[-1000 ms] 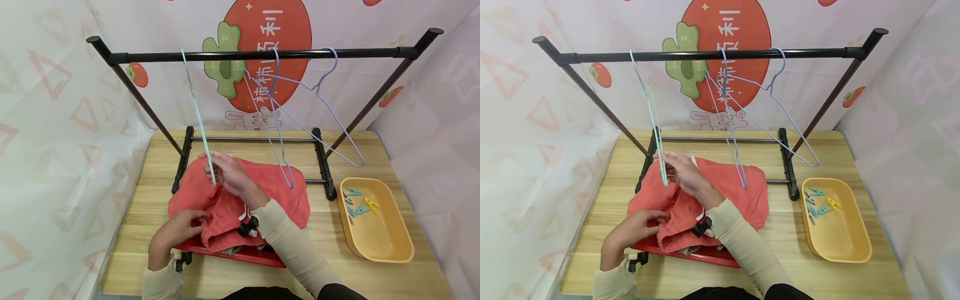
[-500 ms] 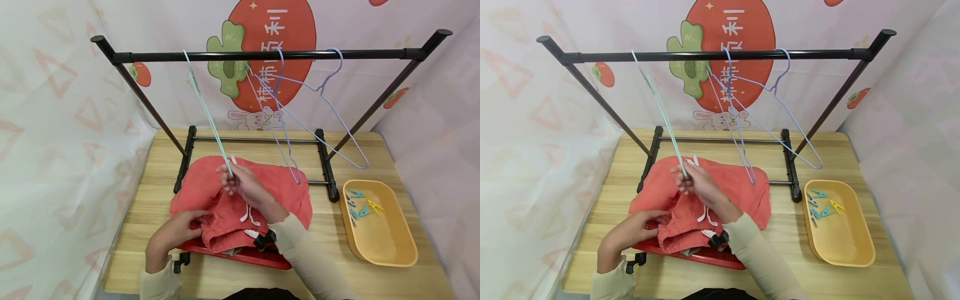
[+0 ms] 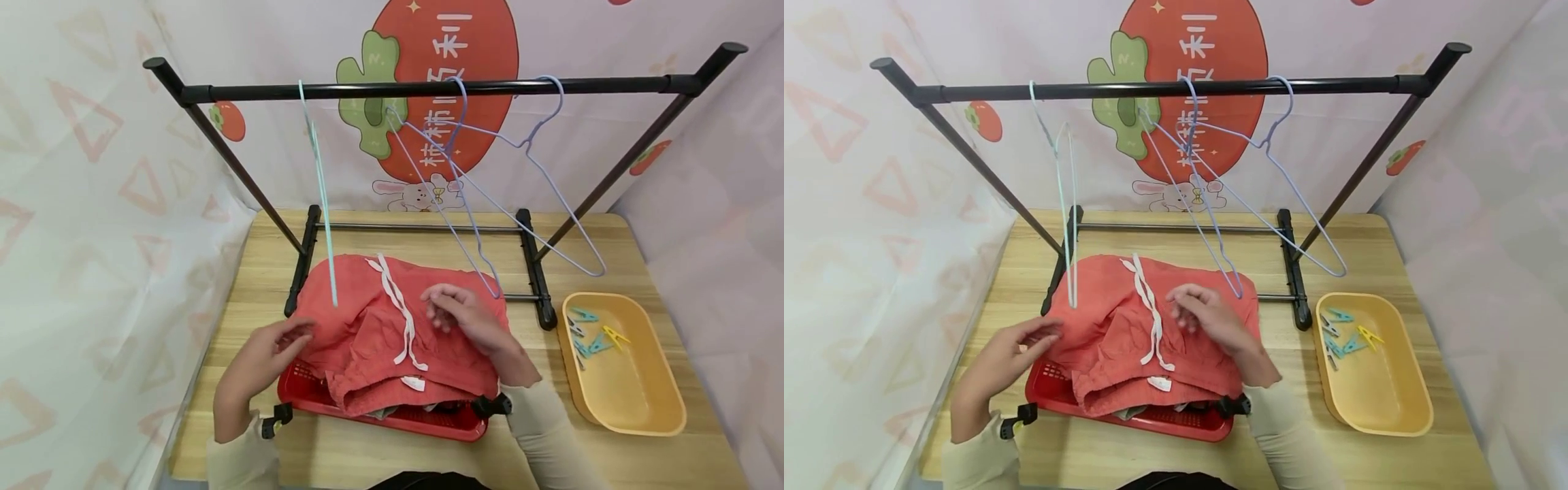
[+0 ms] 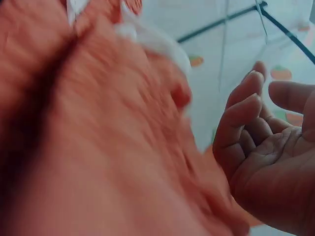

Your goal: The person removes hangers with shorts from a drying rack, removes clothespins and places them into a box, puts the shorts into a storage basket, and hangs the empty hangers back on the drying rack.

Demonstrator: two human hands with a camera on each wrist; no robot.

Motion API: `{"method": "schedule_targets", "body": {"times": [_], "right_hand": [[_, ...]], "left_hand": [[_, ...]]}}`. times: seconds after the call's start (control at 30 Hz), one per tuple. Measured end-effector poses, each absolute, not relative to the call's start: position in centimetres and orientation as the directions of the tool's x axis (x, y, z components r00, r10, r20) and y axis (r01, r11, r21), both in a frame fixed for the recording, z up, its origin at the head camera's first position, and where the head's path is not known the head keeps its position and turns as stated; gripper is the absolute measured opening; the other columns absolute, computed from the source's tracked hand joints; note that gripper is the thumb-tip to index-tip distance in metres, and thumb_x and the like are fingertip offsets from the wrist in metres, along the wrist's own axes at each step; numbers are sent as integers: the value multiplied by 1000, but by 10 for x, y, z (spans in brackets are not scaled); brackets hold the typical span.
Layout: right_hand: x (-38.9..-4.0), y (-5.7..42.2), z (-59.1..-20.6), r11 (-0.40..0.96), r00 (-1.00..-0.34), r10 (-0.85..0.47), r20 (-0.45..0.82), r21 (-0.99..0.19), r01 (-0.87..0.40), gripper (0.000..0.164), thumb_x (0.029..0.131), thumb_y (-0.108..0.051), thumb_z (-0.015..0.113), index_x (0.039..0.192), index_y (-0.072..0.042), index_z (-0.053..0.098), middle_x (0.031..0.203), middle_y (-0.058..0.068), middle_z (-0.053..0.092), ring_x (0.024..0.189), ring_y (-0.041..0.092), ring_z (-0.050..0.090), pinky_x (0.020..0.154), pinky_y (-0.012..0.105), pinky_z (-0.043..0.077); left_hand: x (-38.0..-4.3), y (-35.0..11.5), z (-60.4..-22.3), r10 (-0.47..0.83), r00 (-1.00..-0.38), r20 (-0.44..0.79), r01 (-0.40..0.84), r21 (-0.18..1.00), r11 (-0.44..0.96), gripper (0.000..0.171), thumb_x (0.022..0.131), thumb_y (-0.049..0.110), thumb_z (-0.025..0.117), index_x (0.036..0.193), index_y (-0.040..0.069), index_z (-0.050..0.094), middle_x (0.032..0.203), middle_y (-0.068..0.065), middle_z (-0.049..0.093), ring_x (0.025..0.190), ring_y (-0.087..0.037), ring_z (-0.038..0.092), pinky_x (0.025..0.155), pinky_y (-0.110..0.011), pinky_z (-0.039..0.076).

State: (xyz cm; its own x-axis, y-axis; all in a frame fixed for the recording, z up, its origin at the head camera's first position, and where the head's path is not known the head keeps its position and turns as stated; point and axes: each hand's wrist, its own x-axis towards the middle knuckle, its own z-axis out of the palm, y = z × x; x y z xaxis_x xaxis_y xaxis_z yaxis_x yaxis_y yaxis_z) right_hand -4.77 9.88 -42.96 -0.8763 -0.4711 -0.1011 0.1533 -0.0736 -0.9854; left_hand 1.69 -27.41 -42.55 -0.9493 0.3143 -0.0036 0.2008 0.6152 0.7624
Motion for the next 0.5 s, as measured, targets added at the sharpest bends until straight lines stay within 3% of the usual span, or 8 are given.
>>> {"method": "schedule_targets", "body": {"times": [0.17,0.37,0.5], "right_hand": [[-54,145,-434,25,-930,-352,-101,-995,98,31,110,-19,53,118,9,61,90,5,63,67,14,50,56,22,43],[-66,195,-447,382,-966,-219,-136,-923,43,33,110,-20,53,122,9,63,97,18,64,79,21,56,63,27,48],[-76,213,-462,524,-973,-158,-167,-850,61,33,109,-21,55,126,7,61,99,19,65,86,30,59,62,28,49]], "left_hand": [[-1,-294,-430,252,-968,4,173,738,653,29,103,14,65,127,-1,68,116,-9,72,95,-21,66,76,-33,55],[-26,-316,-451,270,-960,-78,133,719,682,32,104,18,63,129,-2,66,116,-14,71,95,-29,67,79,-45,54],[-43,-325,-465,287,-946,-154,78,749,658,40,107,22,60,133,-8,61,112,-17,70,93,-28,68,77,-43,55]]}}
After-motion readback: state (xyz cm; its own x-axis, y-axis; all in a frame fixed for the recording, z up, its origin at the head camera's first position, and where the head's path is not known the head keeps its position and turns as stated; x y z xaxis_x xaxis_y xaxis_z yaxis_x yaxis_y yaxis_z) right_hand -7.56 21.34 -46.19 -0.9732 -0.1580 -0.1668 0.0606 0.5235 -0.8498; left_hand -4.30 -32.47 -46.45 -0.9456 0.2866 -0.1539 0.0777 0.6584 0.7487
